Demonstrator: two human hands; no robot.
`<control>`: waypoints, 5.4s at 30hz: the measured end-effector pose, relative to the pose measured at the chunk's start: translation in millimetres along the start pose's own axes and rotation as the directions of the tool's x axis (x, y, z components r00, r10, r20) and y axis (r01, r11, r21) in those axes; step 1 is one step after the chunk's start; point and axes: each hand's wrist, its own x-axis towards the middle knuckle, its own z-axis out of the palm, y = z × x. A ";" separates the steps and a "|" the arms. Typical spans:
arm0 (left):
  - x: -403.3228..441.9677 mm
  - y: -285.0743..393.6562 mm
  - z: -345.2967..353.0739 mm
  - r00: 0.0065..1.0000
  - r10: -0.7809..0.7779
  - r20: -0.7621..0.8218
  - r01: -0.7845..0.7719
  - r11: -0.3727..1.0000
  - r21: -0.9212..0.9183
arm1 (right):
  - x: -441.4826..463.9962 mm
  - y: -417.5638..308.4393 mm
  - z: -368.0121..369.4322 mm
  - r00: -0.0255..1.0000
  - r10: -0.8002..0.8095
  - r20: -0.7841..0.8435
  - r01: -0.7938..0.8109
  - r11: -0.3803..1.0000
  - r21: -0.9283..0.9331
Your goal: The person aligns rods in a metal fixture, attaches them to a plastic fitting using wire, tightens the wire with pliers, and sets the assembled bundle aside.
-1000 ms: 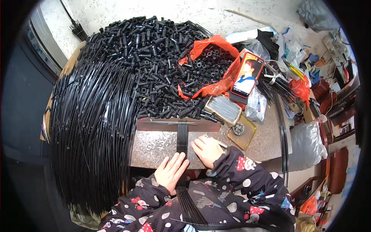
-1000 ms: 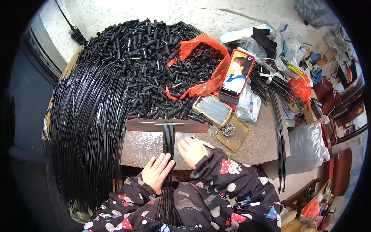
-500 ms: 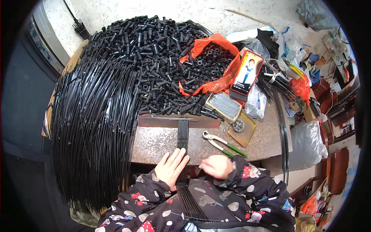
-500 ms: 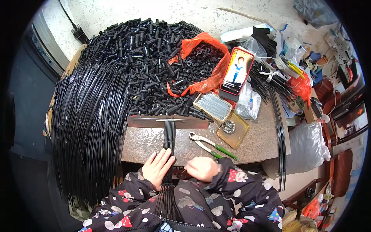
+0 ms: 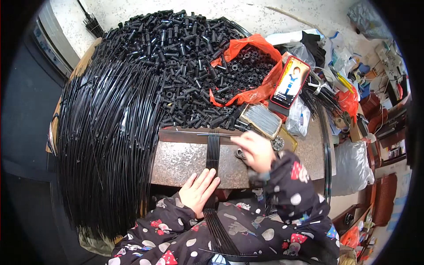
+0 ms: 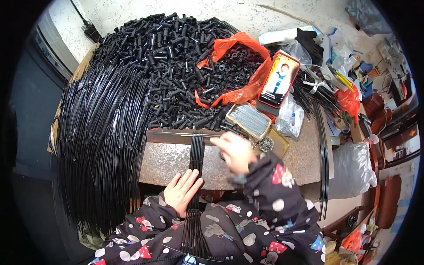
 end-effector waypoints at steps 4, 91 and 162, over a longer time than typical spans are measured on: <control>-0.2 -0.3 -2.7 1.000 -0.003 0.013 0.003 1.000 0.004 | 18.8 38.4 24.3 0.991 -0.021 0.130 0.033 0.995 -0.093; -31.3 74.5 -87.8 0.933 0.024 -0.359 -0.300 0.604 -0.738 | -111.1 -231.9 -93.6 0.985 -0.074 -0.153 0.124 0.928 0.350; 17.8 -32.9 9.9 0.779 -0.283 -0.559 0.038 0.912 -0.408 | -119.0 -99.1 68.3 0.678 0.735 -0.006 -0.150 0.145 0.978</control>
